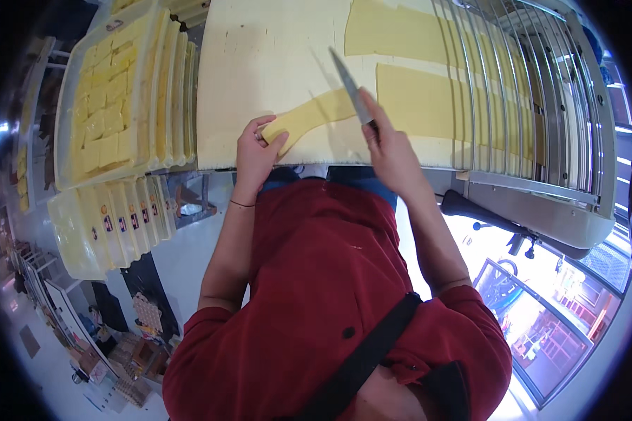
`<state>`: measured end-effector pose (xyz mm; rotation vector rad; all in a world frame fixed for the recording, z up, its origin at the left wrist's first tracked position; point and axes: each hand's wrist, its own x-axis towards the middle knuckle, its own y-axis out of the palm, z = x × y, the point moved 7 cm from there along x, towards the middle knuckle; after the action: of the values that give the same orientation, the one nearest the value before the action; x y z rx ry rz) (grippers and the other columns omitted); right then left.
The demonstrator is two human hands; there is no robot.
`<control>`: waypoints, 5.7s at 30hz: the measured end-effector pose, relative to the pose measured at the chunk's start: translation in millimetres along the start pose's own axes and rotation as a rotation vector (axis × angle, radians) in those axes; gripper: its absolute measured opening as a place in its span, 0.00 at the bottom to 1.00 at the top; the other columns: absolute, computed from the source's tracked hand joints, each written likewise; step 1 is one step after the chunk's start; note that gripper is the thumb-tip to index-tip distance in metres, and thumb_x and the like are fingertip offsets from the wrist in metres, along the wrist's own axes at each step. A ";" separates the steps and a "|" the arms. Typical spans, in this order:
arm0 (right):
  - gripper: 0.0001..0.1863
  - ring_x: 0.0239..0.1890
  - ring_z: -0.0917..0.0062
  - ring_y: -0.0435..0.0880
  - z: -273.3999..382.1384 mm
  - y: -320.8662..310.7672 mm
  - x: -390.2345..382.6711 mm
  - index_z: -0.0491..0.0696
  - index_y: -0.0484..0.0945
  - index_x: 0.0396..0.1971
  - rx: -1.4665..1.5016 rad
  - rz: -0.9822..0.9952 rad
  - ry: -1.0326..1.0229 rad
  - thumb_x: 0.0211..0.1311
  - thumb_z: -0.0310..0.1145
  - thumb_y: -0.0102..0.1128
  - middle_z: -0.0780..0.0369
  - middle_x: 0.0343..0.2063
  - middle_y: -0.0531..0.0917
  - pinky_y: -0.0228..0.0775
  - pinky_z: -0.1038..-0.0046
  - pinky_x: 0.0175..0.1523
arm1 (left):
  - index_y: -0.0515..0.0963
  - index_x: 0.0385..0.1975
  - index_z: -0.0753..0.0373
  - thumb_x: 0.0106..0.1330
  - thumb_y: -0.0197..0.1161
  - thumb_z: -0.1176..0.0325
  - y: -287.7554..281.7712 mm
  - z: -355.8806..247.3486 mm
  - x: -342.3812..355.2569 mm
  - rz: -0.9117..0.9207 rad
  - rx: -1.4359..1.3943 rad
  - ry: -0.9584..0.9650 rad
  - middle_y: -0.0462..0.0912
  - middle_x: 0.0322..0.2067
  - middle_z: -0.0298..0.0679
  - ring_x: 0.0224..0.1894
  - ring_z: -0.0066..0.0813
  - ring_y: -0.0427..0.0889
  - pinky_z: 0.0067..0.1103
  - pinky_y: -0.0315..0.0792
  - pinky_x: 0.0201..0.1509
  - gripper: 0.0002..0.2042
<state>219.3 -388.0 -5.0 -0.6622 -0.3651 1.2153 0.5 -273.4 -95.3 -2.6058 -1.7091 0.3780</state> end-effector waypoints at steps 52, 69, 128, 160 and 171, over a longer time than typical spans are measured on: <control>0.19 0.68 0.60 0.64 13.7 97.0 51.5 0.51 0.74 0.55 -0.574 -0.098 -0.402 0.65 0.38 0.59 0.57 0.65 0.67 0.48 0.42 0.67 | 0.79 0.48 0.62 0.57 0.69 0.73 -420.2 -162.1 -19.8 -0.542 0.860 0.068 0.83 0.38 0.37 0.39 0.26 0.79 0.22 0.73 0.46 0.17; 0.20 0.49 0.79 0.80 172.2 62.8 56.3 0.45 0.72 0.52 0.928 0.198 -0.290 0.60 0.23 0.64 0.60 0.46 0.81 0.71 0.77 0.53 | 0.73 0.53 0.68 0.65 0.65 0.73 -132.7 -177.0 -15.5 -0.111 -0.186 0.255 0.81 0.41 0.39 0.39 0.25 0.81 0.21 0.78 0.45 0.17; 0.26 0.16 0.61 0.82 -60.1 -62.6 114.2 0.50 0.58 0.67 0.150 -0.237 0.321 0.70 0.31 0.42 0.46 0.25 0.82 0.75 0.61 0.23 | 0.74 0.49 0.65 0.65 0.63 0.68 -64.8 -155.6 40.3 -0.068 0.717 0.537 0.77 0.52 0.45 0.59 0.42 0.72 0.33 0.63 0.65 0.15; 0.32 0.08 0.70 0.75 -10.5 -54.2 -29.9 0.54 0.44 0.74 0.077 0.254 0.461 0.71 0.29 0.35 0.54 0.14 0.76 0.73 0.68 0.17 | 0.76 0.48 0.62 0.60 0.64 0.71 43.6 -80.8 85.5 -0.107 0.741 0.677 0.73 0.54 0.46 0.61 0.44 0.68 0.36 0.59 0.67 0.16; 0.31 0.09 0.81 0.70 -0.7 -117.4 -62.6 0.59 0.46 0.74 0.360 0.092 0.321 0.74 0.28 0.37 0.65 0.11 0.69 0.71 0.76 0.17 | 0.76 0.44 0.63 0.53 0.73 0.64 196.4 -105.7 304.7 0.062 0.757 0.519 0.78 0.42 0.47 0.48 0.44 0.79 0.32 0.75 0.51 0.20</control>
<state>286.2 -470.0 75.5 -0.5521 0.1521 1.1987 314.5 -64.2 -79.3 -1.9645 -1.0415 0.2461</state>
